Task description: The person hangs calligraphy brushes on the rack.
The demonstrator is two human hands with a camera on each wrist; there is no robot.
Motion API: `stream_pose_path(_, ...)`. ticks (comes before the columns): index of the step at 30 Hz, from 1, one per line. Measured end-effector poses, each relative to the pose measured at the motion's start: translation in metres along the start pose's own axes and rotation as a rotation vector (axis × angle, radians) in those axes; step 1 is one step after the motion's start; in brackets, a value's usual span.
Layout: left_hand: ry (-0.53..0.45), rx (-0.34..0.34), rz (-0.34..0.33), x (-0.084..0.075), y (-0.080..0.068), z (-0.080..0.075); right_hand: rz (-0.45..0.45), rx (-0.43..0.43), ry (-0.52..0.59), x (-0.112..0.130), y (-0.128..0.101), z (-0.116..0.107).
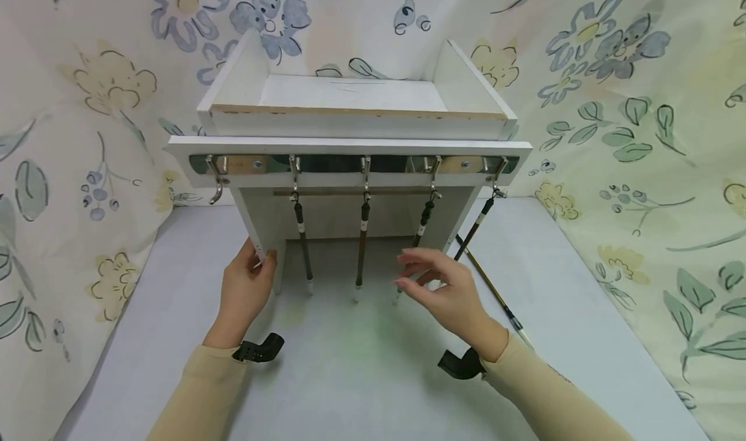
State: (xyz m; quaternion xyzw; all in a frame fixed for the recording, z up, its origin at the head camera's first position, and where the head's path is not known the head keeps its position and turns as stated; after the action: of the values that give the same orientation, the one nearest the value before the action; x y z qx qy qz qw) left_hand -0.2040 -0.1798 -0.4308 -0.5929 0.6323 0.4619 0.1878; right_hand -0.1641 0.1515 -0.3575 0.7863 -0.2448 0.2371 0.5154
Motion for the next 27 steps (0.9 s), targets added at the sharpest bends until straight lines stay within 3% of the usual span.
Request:
stream_pose_path(6, 0.000, -0.004, 0.006, -0.001, -0.001, 0.000, -0.038, -0.072, -0.003, 0.018, 0.000, -0.030)
stream_pose_path(15, -0.007, -0.010, 0.006, 0.000, -0.001, 0.000, 0.077, -0.143, -0.109, 0.014, -0.022, -0.061)
stream_pose_path(22, -0.006, -0.004, 0.009, -0.001, -0.001, 0.000, 0.169, -0.194, -0.221, -0.013, -0.045, -0.080)
stream_pose_path(27, -0.006, 0.004, 0.004, -0.001, -0.001, 0.000, 0.359, -0.237, -0.302, -0.053, -0.067, -0.094)
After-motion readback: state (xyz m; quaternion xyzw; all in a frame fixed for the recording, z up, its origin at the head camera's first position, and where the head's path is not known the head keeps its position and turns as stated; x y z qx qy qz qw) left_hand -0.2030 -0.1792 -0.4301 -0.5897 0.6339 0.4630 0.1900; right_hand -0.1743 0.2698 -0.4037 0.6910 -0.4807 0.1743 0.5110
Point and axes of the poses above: each hand's wrist, its own y-axis towards the middle knuckle, its own z-axis out of the palm, x = y × z, the point moved 3 cm from there along y, towards the middle knuckle, and after that the axes turned 5 degrees about y, right-handed, at the moved point
